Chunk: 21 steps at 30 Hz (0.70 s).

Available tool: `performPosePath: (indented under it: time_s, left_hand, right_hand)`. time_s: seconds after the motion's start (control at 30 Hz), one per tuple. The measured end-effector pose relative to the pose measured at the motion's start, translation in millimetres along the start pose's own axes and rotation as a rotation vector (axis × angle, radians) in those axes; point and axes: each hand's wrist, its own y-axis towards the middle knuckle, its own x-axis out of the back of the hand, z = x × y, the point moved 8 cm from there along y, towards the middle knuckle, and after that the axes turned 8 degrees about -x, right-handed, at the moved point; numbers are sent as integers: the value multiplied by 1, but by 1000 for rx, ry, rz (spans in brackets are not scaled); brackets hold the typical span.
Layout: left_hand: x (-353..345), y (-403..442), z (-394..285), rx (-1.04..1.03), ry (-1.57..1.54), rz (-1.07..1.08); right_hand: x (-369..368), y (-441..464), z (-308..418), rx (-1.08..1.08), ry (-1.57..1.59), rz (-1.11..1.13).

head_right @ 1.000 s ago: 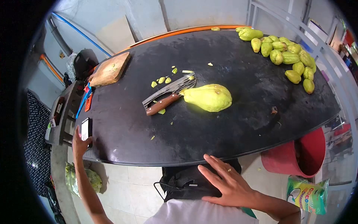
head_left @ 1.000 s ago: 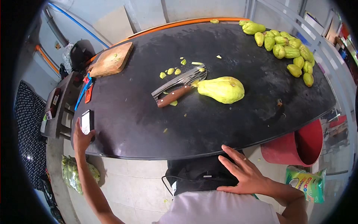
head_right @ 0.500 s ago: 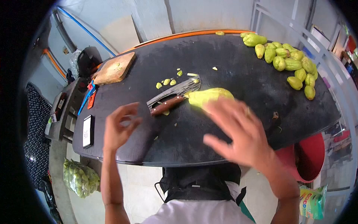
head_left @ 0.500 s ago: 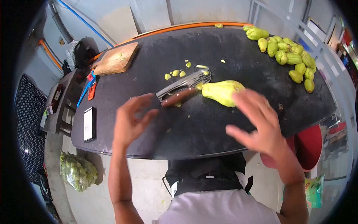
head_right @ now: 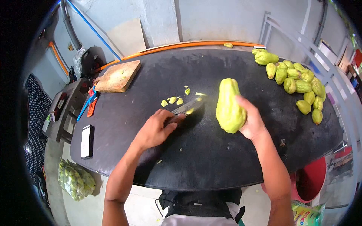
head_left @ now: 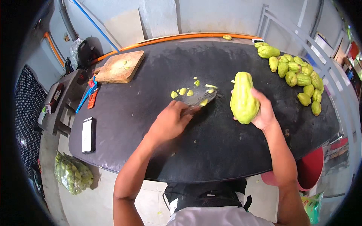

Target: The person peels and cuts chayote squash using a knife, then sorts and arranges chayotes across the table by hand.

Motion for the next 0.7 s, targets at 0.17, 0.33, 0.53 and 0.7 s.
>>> performPosePath:
  time_s: [0.17, 0.33, 0.53, 0.7]
  left_hand:
    - [14, 15, 25, 210, -526, -273]
    - [26, 26, 4, 83, -275, -376]
    - [32, 20, -36, 68, -222, -433]
    - [9, 7, -67, -372, 116, -435]
  right_hand:
    - [-3, 10, 8, 38, -34, -16]
    - [-18, 19, 8, 108, 70, -45]
    - [-29, 17, 2, 326, -412, -201]
    - [-34, 3, 8, 492, -713, -292]
